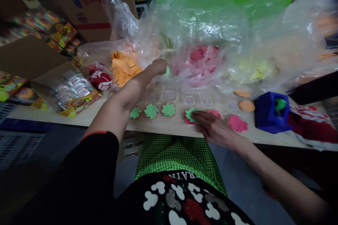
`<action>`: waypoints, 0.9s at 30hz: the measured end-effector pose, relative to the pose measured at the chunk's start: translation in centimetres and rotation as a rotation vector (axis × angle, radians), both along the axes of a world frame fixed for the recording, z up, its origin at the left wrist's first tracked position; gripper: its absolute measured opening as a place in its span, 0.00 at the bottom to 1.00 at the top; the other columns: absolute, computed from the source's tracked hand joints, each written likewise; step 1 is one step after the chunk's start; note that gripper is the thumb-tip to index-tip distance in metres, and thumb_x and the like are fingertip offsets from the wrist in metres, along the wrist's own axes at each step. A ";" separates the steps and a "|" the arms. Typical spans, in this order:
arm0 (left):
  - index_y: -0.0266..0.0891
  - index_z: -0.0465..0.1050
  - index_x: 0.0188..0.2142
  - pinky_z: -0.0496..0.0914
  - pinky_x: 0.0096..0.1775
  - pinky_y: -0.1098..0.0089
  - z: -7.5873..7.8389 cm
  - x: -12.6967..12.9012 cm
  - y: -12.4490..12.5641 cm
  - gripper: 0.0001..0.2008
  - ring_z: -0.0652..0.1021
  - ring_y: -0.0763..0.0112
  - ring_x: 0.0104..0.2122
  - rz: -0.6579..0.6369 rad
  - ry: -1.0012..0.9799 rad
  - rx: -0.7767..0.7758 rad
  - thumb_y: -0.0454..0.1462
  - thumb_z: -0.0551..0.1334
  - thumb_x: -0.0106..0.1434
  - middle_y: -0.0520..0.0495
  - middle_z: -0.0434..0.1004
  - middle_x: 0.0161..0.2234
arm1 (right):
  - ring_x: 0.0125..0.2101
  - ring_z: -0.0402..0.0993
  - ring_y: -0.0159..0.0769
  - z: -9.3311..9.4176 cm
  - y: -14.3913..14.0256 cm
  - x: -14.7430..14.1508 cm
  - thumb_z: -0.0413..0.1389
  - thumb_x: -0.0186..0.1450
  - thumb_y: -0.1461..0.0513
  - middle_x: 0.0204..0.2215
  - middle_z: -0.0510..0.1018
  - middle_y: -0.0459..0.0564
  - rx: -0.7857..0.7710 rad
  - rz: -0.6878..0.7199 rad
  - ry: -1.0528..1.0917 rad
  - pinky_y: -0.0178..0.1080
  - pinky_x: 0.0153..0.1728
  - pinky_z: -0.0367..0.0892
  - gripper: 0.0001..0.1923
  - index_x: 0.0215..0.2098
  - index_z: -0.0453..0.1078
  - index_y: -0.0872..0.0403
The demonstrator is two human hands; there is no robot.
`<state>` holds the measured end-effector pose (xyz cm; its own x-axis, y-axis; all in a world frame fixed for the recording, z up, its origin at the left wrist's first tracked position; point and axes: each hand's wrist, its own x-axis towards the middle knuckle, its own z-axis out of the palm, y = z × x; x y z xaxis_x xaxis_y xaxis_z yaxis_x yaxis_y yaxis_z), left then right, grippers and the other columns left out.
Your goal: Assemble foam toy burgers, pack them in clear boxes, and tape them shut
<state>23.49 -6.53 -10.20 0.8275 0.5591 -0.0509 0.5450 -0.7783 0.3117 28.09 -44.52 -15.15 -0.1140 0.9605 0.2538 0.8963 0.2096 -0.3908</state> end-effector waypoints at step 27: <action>0.36 0.72 0.48 0.73 0.33 0.73 1.7 -5.7 -16.2 0.17 0.79 0.73 0.30 -0.139 -0.396 -1.028 0.35 0.67 0.59 0.47 0.78 0.36 | 0.24 0.71 0.31 6.7 4.6 3.5 0.71 0.50 0.51 0.27 0.76 0.48 -0.215 -0.471 1.330 0.33 0.24 0.70 0.21 0.33 0.72 0.54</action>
